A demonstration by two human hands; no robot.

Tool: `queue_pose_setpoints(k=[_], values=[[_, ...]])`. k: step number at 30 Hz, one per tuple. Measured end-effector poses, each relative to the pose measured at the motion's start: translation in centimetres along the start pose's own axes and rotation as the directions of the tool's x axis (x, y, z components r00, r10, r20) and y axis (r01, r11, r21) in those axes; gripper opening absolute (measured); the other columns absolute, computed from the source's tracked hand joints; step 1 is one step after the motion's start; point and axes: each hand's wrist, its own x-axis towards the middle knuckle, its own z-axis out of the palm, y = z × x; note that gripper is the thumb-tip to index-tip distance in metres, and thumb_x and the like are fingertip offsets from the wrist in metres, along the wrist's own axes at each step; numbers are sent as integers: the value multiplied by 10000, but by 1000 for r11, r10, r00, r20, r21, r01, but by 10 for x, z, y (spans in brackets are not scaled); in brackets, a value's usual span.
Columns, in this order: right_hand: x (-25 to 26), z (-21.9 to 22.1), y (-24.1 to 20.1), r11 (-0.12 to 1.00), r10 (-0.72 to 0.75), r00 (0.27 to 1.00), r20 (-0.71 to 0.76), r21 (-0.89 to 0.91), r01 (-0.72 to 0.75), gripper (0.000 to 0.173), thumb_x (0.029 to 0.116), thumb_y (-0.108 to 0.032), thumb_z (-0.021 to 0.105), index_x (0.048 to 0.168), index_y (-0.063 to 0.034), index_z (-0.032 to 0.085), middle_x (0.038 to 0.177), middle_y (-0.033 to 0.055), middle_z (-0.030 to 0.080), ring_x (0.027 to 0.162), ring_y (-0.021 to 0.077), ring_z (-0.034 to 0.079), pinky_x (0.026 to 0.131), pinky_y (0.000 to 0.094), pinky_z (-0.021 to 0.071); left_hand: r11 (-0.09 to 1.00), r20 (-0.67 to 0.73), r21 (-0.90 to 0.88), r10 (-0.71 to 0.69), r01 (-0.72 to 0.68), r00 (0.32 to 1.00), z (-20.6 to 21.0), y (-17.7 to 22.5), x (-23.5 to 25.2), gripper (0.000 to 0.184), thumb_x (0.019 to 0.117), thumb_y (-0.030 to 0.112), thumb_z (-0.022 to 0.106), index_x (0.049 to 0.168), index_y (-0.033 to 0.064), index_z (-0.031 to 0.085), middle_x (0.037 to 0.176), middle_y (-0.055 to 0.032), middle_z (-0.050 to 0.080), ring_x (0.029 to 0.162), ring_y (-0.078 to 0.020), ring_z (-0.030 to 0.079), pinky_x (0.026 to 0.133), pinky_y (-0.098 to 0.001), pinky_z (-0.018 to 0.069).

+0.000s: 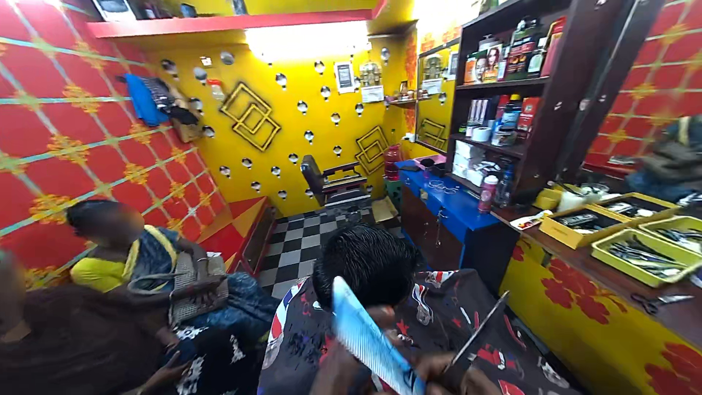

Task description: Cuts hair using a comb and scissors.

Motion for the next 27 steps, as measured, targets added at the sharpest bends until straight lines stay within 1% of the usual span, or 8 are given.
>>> queue_pose_setpoints(k=[2, 5, 9, 13, 15, 18, 23, 27], values=[[24, -14, -28, 957, -210, 972, -102, -226, 183, 125, 979, -318, 689, 1040, -233, 757, 897, -145, 696, 798, -54, 624, 730, 156, 534, 968, 24, 208, 138, -140, 990, -57, 9, 43, 534, 1026, 598, 474, 1449, 277, 532, 1496, 92, 539, 1401, -109, 480, 1170, -374, 405], [79, -44, -79, 686, -440, 877, -194, -703, 188, 115, 990, -222, 660, 992, -145, 745, 818, -78, 666, 719, -5, 593, 679, 193, 525, 972, 30, 169, 159, -162, 987, -135, -8, 136, 821, 961, 787, 292, 1489, 195, 505, 1568, 18, 476, 1463, -216, 424, 1215, -437, 343], [164, -74, -119, 411, -237, 966, -99, -912, 7, 181, 1012, -179, 647, 964, -24, 727, 794, 32, 650, 695, 92, 563, 678, 327, 492, 979, 208, 68, -204, 194, 957, -159, -71, 206, 1189, 817, 911, -34, 1534, 105, 468, 1605, -54, 438, 1494, -218, 380, 1211, -466, 324], [186, -86, -130, 345, 74, 994, 77, -938, 47, 260, 1047, -189, 594, 844, -47, 675, 682, -24, 561, 597, 21, 486, 573, 204, 402, 921, 538, 22, -339, 390, 771, -141, -93, 201, 1197, 808, 924, -22, 1471, 117, 564, 1451, -88, 604, 1322, -231, 580, 1076, -461, 494], [165, -78, -130, 288, 30, 989, 143, -949, 128, 225, 1035, -173, 599, 864, -63, 694, 684, -26, 575, 590, 26, 499, 555, 211, 408, 967, 640, 72, -233, 245, 732, -133, -73, 188, 1138, 857, 880, -15, 1474, 129, 578, 1518, -45, 556, 1441, -220, 471, 1207, -471, 362], [115, -52, -119, 7, -171, 962, 213, -976, 218, 134, 935, -155, 636, 965, -159, 767, 837, -48, 690, 760, 91, 623, 681, 337, 506, 926, 729, 299, -67, -229, 681, -126, -35, 167, 1085, 877, 875, 21, 1502, 163, 549, 1588, 56, 472, 1561, -219, 260, 1286, -602, 64], [58, -44, -58, -471, -479, 704, 524, -830, 297, 219, 1044, -300, 535, 1043, -167, 709, 878, -1, 664, 833, 195, 591, 790, 402, 423, 558, 845, 389, 102, -733, 526, -120, -15, 131, 1032, 885, 890, 218, 1536, 141, 501, 1631, -16, 412, 1554, -247, 277, 1271, -622, 147], [44, -65, -15, -605, -499, 630, 594, -760, 238, 184, 1071, -232, 512, 1161, -180, 664, 1014, 2, 670, 914, 188, 553, 891, 345, 386, 410, 905, 344, 96, -845, 415, -120, -22, 107, 903, 962, 800, 194, 1614, 198, 359, 1689, 13, 298, 1587, -205, 163, 1297, -513, 123]])
